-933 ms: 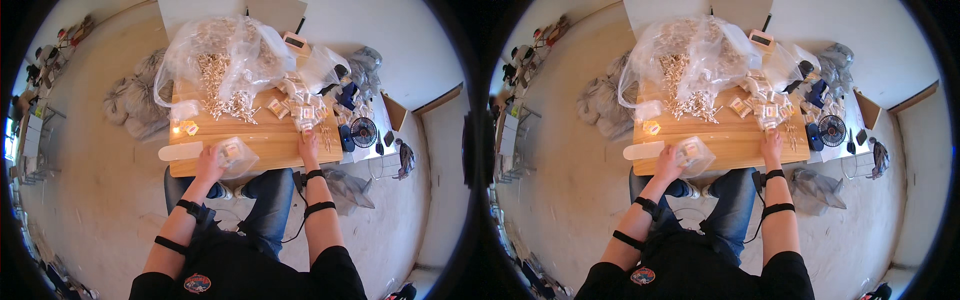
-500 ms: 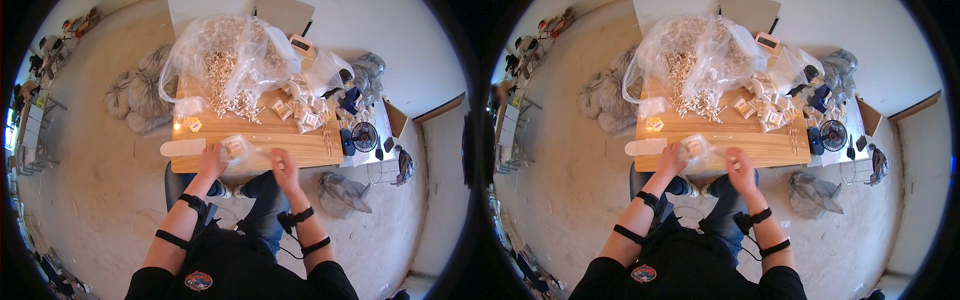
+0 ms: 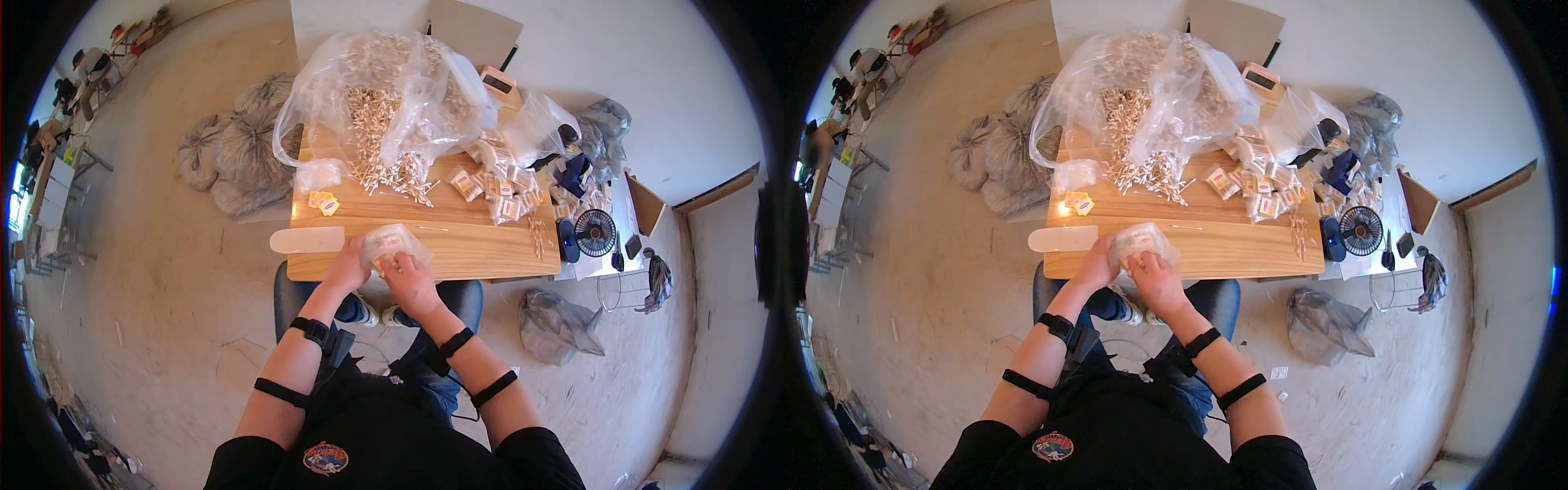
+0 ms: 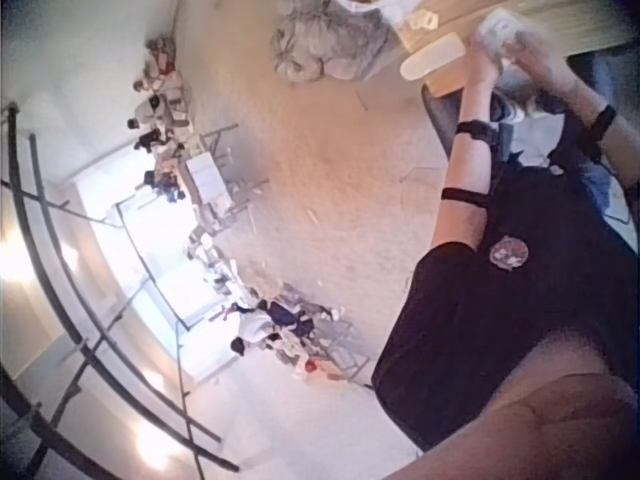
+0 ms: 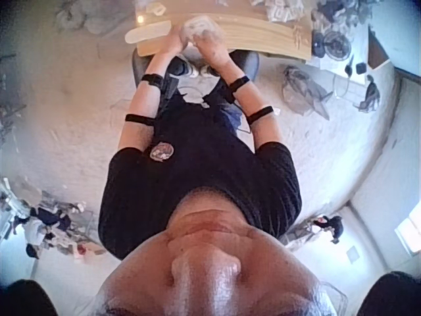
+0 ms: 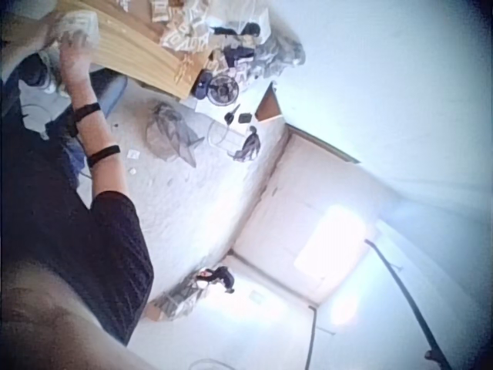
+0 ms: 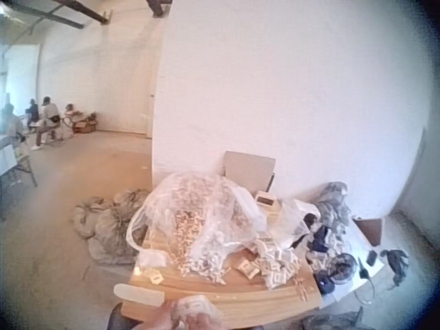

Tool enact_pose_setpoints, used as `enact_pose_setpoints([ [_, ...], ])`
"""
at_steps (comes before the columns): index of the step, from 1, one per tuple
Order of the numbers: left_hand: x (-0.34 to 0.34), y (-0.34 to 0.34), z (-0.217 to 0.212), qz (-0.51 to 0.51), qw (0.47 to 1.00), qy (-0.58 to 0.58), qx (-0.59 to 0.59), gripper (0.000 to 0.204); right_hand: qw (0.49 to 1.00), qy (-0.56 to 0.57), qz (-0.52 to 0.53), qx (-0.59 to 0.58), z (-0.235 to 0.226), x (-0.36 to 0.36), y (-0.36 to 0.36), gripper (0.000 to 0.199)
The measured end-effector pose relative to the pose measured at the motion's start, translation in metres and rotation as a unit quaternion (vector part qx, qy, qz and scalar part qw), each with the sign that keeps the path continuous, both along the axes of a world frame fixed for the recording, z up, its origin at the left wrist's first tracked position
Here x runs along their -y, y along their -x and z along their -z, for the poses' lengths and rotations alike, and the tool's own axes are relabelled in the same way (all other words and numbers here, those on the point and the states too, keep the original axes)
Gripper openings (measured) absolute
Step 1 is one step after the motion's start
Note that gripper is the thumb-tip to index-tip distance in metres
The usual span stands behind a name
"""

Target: Counting and packaging cotton swabs into small plastic bags.

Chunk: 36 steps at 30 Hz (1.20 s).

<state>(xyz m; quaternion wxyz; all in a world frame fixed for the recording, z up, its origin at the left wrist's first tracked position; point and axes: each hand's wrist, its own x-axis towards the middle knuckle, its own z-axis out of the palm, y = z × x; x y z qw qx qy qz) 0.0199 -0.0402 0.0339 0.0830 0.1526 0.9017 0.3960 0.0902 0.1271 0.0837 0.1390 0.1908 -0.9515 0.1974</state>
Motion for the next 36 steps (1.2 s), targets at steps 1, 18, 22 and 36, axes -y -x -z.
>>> enact_pose_setpoints([
  [1, 0.001, 0.001, 0.001, -0.001, 1.0, -0.019, 0.02, 0.054, 1.0, -0.011, -0.002, 0.012, 0.002, 0.003, -0.001, 0.035],
  [18, -0.014, -0.002, -0.034, 0.027, 0.98, 0.193, 0.031, 0.035, 0.993, -0.052, 0.024, 0.104, 0.029, 0.027, 0.024, 0.026],
  [22, -0.009, -0.003, -0.034, 0.015, 0.995, 0.101, 0.0, 0.034, 0.996, 0.01, 0.0, 0.089, 0.029, 0.027, 0.022, 0.03],
  [36, -0.011, 0.005, -0.029, 0.031, 0.995, 0.067, -0.062, 0.032, 0.976, 0.121, 0.009, 0.181, -0.007, 0.001, 0.015, 0.017],
])
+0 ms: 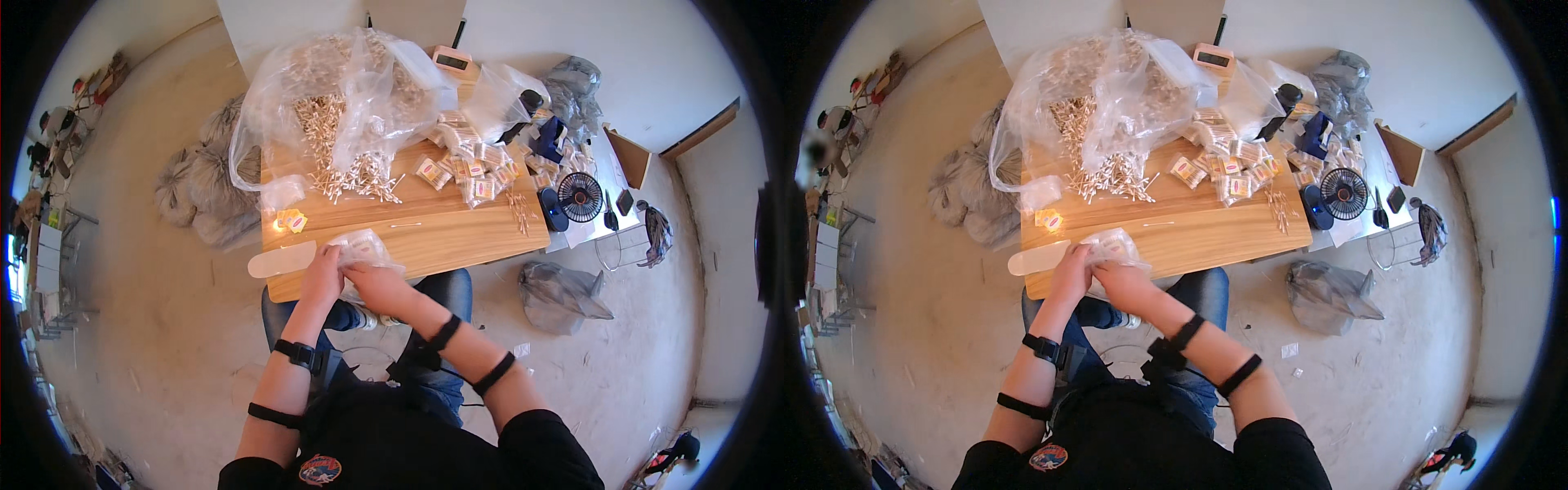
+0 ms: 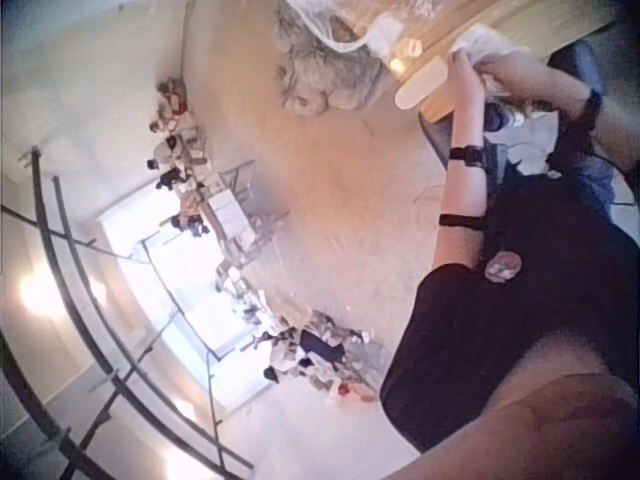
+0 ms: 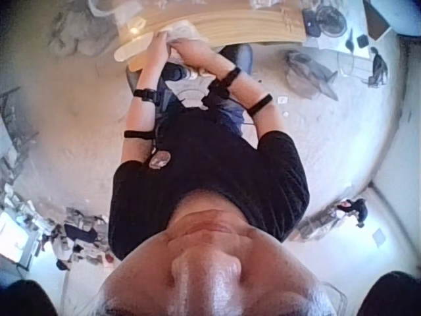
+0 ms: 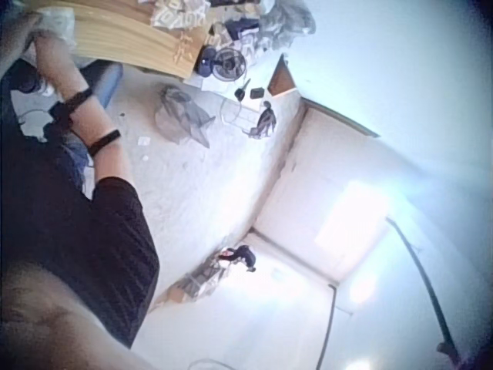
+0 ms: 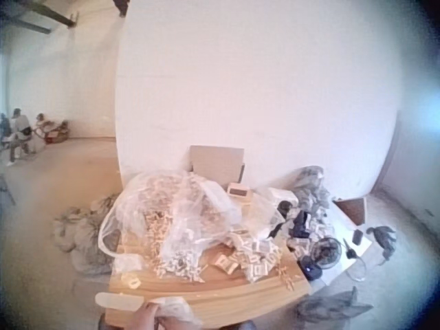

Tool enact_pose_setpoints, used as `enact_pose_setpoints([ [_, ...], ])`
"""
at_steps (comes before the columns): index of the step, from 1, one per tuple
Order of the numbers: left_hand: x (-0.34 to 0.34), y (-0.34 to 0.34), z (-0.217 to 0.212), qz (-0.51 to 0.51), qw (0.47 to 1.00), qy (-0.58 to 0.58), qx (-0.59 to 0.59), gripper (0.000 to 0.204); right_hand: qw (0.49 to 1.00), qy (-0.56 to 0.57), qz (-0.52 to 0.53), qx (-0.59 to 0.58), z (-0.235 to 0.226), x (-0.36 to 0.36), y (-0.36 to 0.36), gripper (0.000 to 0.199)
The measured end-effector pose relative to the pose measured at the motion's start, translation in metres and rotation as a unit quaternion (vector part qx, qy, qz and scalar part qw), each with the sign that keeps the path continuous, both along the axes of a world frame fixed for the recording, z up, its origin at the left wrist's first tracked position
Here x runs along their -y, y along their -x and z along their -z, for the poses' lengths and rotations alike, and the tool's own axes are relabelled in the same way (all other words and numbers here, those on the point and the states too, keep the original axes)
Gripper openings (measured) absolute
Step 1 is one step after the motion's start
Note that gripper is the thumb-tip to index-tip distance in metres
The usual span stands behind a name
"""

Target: Counting and packaging cotton swabs into small plastic bags.

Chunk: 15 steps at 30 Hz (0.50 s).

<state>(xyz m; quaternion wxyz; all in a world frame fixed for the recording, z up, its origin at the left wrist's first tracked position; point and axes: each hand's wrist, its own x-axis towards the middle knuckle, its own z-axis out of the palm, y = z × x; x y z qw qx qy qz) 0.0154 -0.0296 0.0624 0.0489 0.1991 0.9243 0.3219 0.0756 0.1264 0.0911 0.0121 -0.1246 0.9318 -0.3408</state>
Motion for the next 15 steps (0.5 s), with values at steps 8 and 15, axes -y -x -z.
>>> enact_pose_setpoints([
  [8, -0.011, 0.004, -0.02, -0.001, 0.992, 0.117, -0.043, 0.044, 0.958, -0.104, 0.256, -0.074, 0.022, -0.168, 0.043, 0.041],
  [15, -0.016, 0.011, 0.006, 0.032, 0.998, 0.045, 0.03, 0.069, 0.914, -0.267, 0.306, -0.019, 0.059, -0.268, 0.049, 0.069],
])
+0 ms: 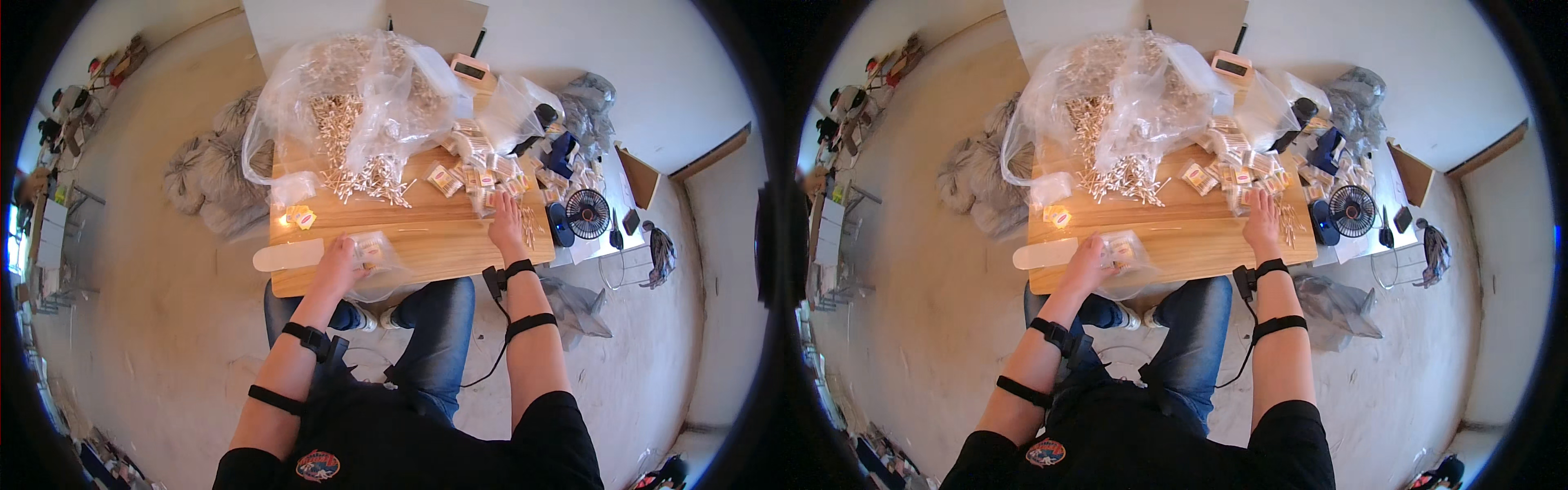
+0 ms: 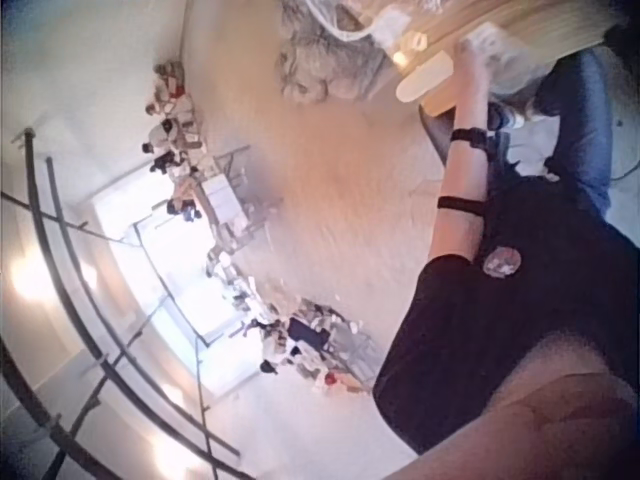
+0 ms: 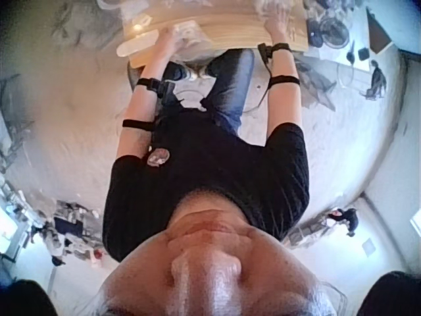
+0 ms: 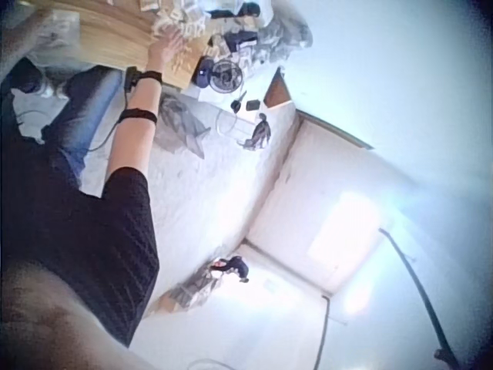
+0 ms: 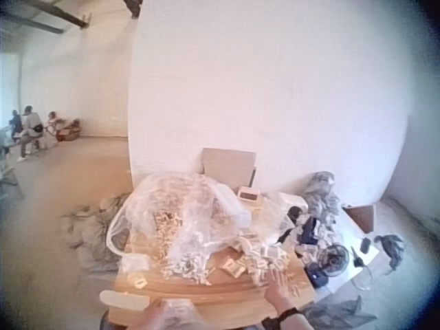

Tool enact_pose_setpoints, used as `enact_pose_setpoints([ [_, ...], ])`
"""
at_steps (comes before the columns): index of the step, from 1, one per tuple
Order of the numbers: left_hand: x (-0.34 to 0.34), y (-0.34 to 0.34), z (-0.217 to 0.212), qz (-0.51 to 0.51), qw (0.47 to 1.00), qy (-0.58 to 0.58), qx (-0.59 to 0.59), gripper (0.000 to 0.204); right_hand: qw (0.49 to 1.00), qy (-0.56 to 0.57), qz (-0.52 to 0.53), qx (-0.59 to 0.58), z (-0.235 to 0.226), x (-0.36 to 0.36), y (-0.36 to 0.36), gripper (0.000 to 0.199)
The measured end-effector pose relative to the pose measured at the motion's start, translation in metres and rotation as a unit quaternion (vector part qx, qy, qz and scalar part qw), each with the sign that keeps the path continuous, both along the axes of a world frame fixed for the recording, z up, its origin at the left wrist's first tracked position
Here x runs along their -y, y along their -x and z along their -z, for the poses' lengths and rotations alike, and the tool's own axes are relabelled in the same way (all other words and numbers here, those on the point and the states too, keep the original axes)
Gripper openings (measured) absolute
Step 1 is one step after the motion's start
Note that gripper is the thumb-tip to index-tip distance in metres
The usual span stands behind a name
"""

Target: Counting and packaging cotton swabs into small plastic bags.

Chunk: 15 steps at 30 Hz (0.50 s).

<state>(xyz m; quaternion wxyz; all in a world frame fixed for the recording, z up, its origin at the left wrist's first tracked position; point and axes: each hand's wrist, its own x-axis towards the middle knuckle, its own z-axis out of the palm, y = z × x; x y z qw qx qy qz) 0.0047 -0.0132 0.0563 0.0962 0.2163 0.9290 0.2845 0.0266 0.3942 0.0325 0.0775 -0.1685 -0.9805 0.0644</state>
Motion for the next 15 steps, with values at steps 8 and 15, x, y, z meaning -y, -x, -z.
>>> enact_pose_setpoints([
  [8, 0.003, 0.009, -0.013, 0.031, 0.997, 0.044, 0.054, 0.078, 0.999, -0.026, -0.025, -0.013, -0.001, 0.008, -0.007, 0.046],
  [15, -0.004, 0.003, -0.008, 0.026, 0.997, 0.066, 0.021, 0.078, 0.98, 0.142, 0.017, -0.138, -0.013, 0.053, -0.026, 0.037],
])
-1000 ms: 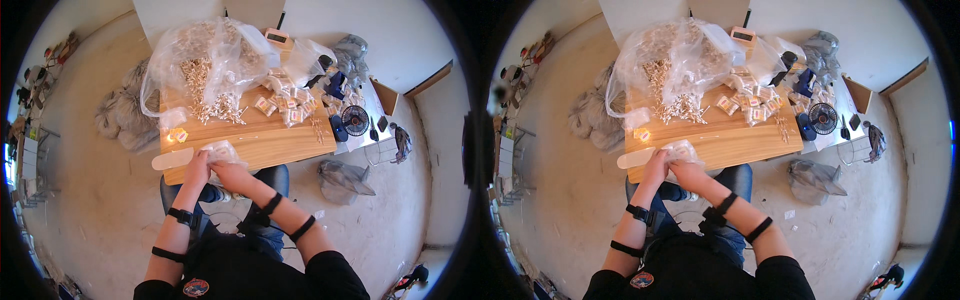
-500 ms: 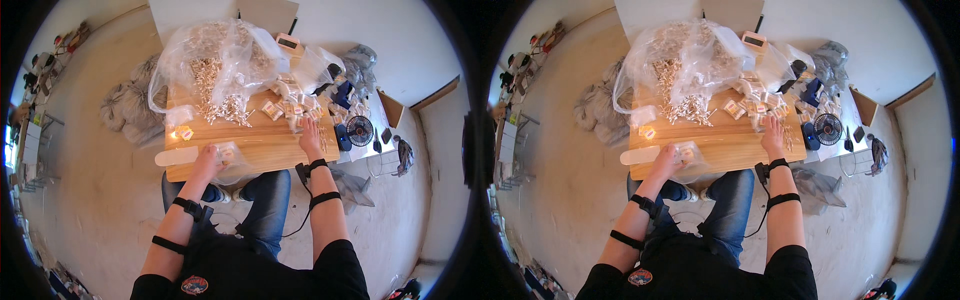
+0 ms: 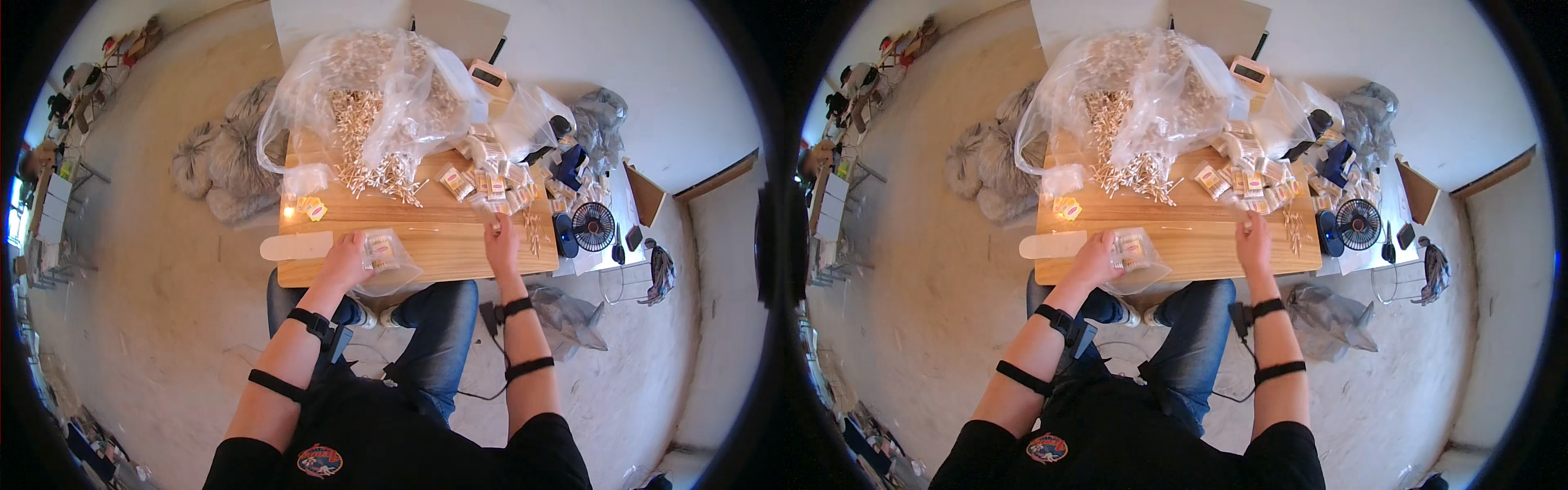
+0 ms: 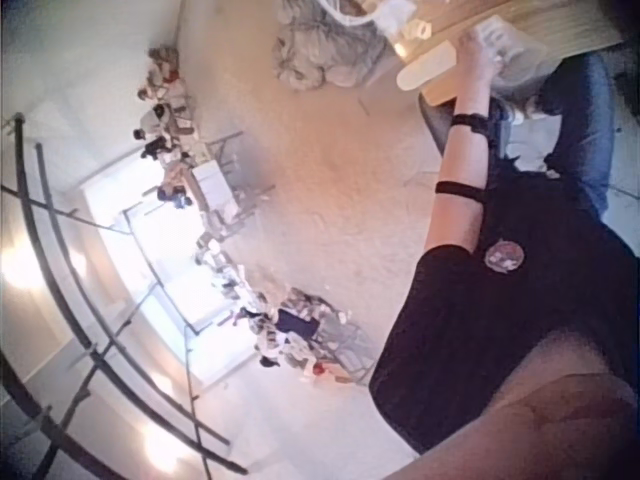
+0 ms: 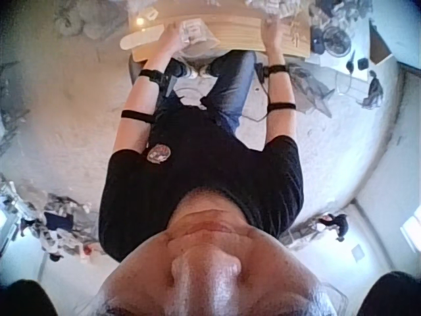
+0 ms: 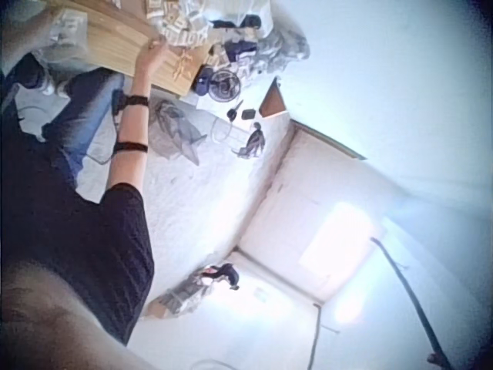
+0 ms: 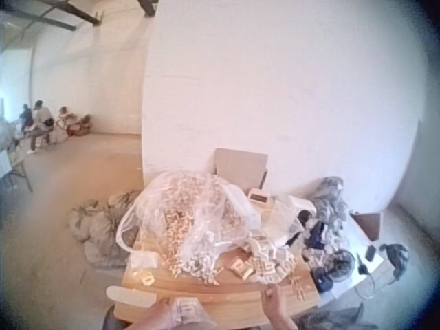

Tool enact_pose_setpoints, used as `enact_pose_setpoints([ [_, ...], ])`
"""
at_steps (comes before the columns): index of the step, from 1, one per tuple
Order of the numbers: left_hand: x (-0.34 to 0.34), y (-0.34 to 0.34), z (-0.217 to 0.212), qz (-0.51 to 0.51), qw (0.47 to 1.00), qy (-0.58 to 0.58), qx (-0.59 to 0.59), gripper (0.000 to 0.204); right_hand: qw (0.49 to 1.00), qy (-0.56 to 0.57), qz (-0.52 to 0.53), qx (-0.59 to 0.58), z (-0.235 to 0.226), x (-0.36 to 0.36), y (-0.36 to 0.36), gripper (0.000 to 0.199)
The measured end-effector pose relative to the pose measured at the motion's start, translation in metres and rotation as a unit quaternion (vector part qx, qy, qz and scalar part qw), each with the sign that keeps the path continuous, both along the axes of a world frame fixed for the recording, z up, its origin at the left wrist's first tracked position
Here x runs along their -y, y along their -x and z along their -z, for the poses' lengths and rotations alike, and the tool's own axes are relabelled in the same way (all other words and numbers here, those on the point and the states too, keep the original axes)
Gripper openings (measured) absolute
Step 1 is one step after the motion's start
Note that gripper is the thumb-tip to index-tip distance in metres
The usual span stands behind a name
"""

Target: Counting and packaging cotton swabs into small plastic bags.

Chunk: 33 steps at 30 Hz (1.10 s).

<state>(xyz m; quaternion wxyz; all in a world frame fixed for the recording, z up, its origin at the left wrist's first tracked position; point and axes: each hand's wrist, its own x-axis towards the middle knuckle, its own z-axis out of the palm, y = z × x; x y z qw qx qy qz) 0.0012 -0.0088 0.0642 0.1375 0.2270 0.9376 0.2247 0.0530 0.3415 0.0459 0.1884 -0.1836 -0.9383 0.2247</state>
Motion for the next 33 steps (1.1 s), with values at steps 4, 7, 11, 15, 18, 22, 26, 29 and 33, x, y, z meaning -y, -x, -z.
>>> enact_pose_setpoints([
  [4, 0.009, -0.001, 0.003, -0.001, 1.0, 0.004, -0.003, 0.076, 0.967, 0.158, -0.194, -0.048, -0.05, 0.095, -0.042, 0.024],
  [7, 0.004, 0.002, -0.001, -0.023, 0.999, 0.032, 0.031, 0.075, 0.938, 0.064, -0.324, -0.102, -0.06, 0.144, -0.065, 0.03],
  [11, 0.003, 0.0, -0.002, -0.027, 0.999, -0.004, 0.023, 0.07, 0.917, -0.062, -0.378, -0.114, -0.051, 0.172, -0.062, 0.039],
  [15, 0.006, -0.005, -0.009, -0.025, 0.998, -0.031, 0.04, 0.067, 0.921, -0.158, -0.343, -0.095, -0.045, 0.177, -0.051, 0.037],
  [18, 0.006, -0.005, -0.007, -0.03, 0.998, -0.04, 0.024, 0.07, 0.922, -0.185, -0.334, -0.073, -0.036, 0.177, -0.04, 0.036],
  [22, 0.004, -0.006, -0.005, -0.04, 0.998, -0.029, 0.032, 0.072, 0.926, -0.153, -0.342, -0.051, -0.032, 0.178, -0.037, 0.035],
  [26, 0.009, -0.007, 0.004, -0.038, 0.998, -0.053, 0.004, 0.07, 0.914, -0.118, -0.389, -0.006, -0.041, 0.177, -0.035, 0.036],
  [29, 0.007, -0.008, 0.002, -0.032, 0.998, -0.047, -0.005, 0.067, 0.895, -0.15, -0.421, -0.022, -0.047, 0.172, -0.022, 0.039],
  [33, 0.006, -0.006, -0.002, -0.022, 0.998, -0.056, 0.014, 0.064, 0.919, -0.031, -0.394, 0.003, -0.037, 0.178, -0.005, 0.045],
])
